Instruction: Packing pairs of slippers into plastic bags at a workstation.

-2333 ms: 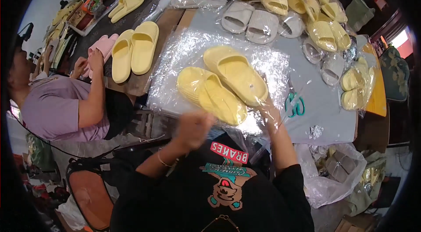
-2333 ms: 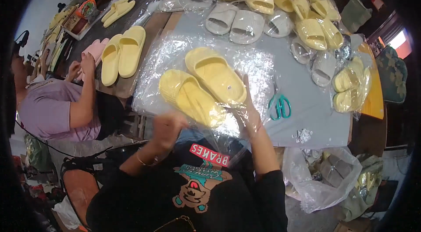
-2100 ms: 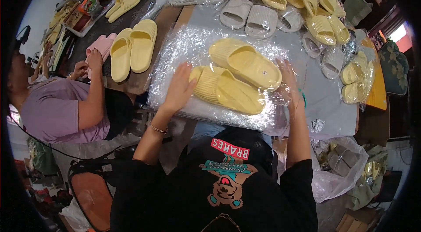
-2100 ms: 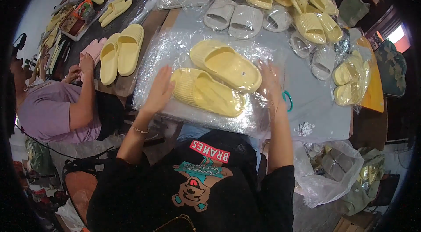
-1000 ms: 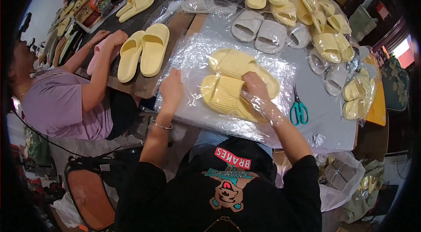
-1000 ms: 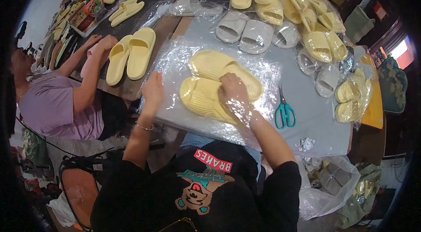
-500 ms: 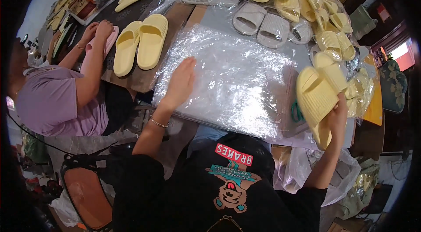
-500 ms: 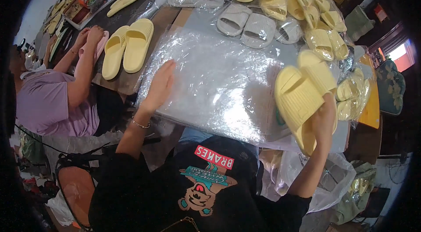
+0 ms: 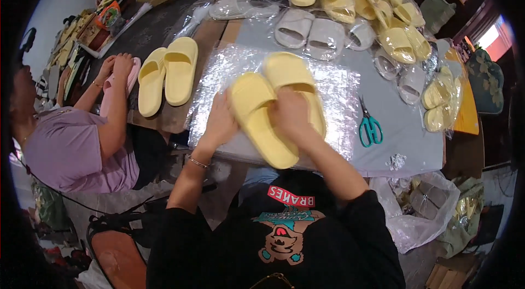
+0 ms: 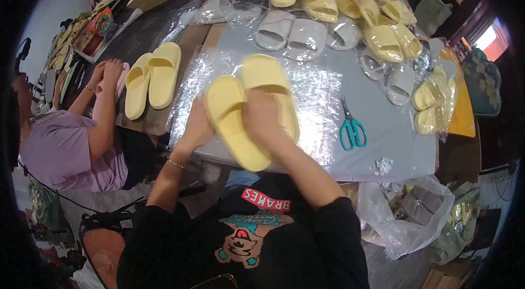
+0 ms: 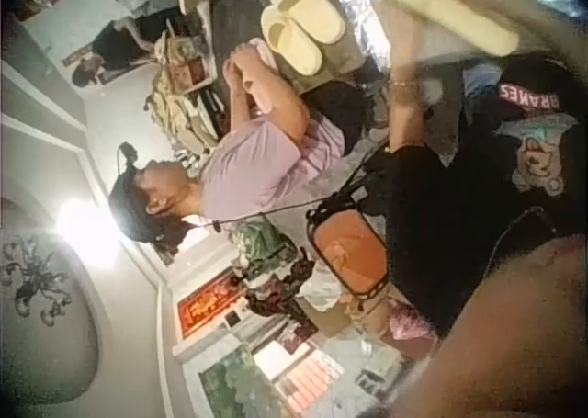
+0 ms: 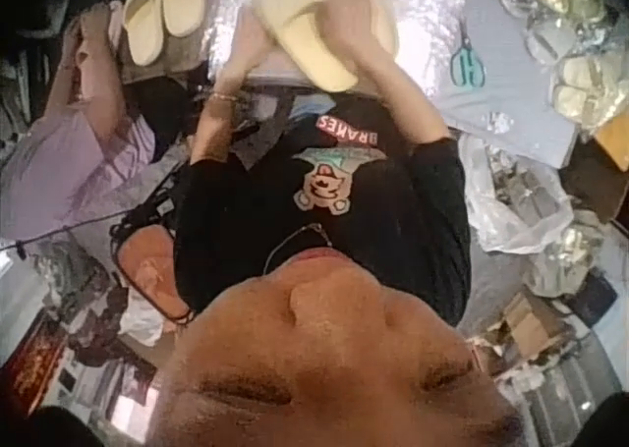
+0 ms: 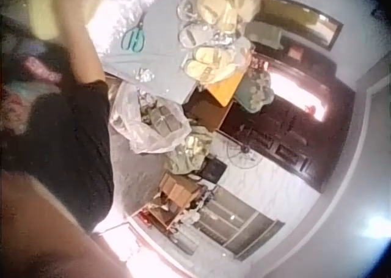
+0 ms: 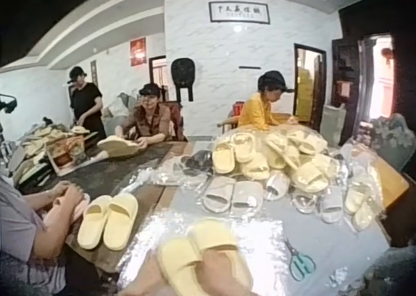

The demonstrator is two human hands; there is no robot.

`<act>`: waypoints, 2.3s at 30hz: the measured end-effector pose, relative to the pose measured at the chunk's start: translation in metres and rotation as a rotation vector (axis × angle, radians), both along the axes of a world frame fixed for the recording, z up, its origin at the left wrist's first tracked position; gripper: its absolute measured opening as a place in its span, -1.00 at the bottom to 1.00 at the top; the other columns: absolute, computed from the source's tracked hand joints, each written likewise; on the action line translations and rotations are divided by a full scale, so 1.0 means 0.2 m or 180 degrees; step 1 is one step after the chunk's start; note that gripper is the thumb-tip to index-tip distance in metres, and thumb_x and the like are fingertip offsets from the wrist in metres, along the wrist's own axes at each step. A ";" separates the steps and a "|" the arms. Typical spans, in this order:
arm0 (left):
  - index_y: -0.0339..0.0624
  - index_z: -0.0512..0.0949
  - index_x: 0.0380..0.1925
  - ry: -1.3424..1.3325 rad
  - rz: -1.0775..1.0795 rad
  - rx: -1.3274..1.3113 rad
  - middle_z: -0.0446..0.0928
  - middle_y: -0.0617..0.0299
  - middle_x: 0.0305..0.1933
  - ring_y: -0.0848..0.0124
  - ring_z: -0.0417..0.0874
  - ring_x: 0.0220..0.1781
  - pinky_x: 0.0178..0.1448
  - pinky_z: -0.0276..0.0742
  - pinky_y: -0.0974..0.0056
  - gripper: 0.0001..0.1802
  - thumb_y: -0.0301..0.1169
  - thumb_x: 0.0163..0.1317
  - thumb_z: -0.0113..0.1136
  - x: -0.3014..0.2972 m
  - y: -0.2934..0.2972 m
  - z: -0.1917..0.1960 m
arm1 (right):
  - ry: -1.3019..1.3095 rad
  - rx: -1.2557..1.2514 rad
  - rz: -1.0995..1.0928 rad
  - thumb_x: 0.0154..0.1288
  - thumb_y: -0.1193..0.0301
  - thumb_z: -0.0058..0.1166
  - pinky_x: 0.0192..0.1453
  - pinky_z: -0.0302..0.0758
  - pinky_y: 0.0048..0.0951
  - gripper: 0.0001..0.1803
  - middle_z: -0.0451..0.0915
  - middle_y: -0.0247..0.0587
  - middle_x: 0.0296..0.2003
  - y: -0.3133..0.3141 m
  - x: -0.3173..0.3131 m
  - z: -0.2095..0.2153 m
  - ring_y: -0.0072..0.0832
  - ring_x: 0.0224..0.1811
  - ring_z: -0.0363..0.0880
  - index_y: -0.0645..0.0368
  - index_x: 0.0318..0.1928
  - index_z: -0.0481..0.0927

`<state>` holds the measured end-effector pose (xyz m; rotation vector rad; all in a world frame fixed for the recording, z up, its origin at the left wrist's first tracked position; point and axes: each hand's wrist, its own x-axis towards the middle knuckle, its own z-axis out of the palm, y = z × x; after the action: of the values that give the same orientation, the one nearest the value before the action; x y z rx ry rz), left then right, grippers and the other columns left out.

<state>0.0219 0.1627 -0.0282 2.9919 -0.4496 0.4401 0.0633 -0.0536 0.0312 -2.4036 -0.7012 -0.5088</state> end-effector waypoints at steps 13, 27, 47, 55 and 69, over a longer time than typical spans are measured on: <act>-0.31 0.17 0.31 0.0158 -0.0171 -0.0129 0.11 -0.01 0.43 0.10 0.09 0.46 0.49 -0.11 -0.03 -0.36 -0.14 0.34 -0.09 0.34 -0.17 0.28 | 0.0225 -0.0157 -0.0718 0.04 0.34 0.12 -0.16 0.31 -0.09 -0.75 0.50 0.05 -0.35 -0.54 0.06 -0.20 -0.05 -0.21 0.44 0.29 -0.36 0.48; -0.35 0.19 0.30 0.0338 0.0435 0.0308 0.11 -0.08 0.43 0.12 0.05 0.49 0.49 -0.14 -0.08 -0.34 -0.09 0.35 -0.13 0.40 -0.11 0.13 | -0.0070 0.0281 -0.0659 0.00 0.39 0.16 -0.13 0.33 -0.08 -0.78 0.50 0.04 -0.40 -0.55 0.07 -0.22 -0.03 -0.24 0.42 0.31 -0.45 0.50; -0.26 0.23 0.29 0.0360 0.0118 -0.0378 0.17 -0.07 0.38 0.02 0.04 0.47 0.49 -0.15 -0.08 -0.36 -0.24 0.21 -0.01 -0.05 -0.08 0.06 | 0.0461 -0.0295 0.0075 0.11 0.28 0.14 0.01 0.34 -0.15 -0.64 0.55 -0.05 -0.27 -0.13 0.04 -0.13 -0.16 -0.08 0.48 0.28 -0.15 0.55; -0.41 0.18 0.28 0.0539 0.0079 -0.0979 0.16 -0.16 0.38 -0.06 0.09 0.45 0.50 -0.15 -0.07 -0.42 -0.43 0.25 -0.13 -0.03 -0.01 0.02 | 0.0769 0.0812 0.0136 0.06 0.52 0.21 -0.07 0.36 -0.27 -0.72 0.55 -0.13 -0.33 -0.66 -0.05 -0.02 -0.21 -0.18 0.43 0.20 -0.14 0.63; 0.16 0.23 0.32 0.0131 -0.0380 -0.0819 0.18 0.03 0.37 -0.02 0.10 0.43 0.43 0.00 -0.16 -0.32 -0.28 0.17 0.18 0.10 -0.62 0.32 | -0.0034 0.0358 -0.0050 -0.07 0.48 0.26 -0.15 0.36 -0.31 -0.89 0.55 -0.36 -0.46 -0.61 -0.17 -0.11 -0.32 -0.27 0.44 0.07 -0.43 0.69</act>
<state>0.0410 0.0394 0.0349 2.7049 -0.5212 0.3922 0.0297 -0.1765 0.0094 -2.3046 -0.6415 -0.5534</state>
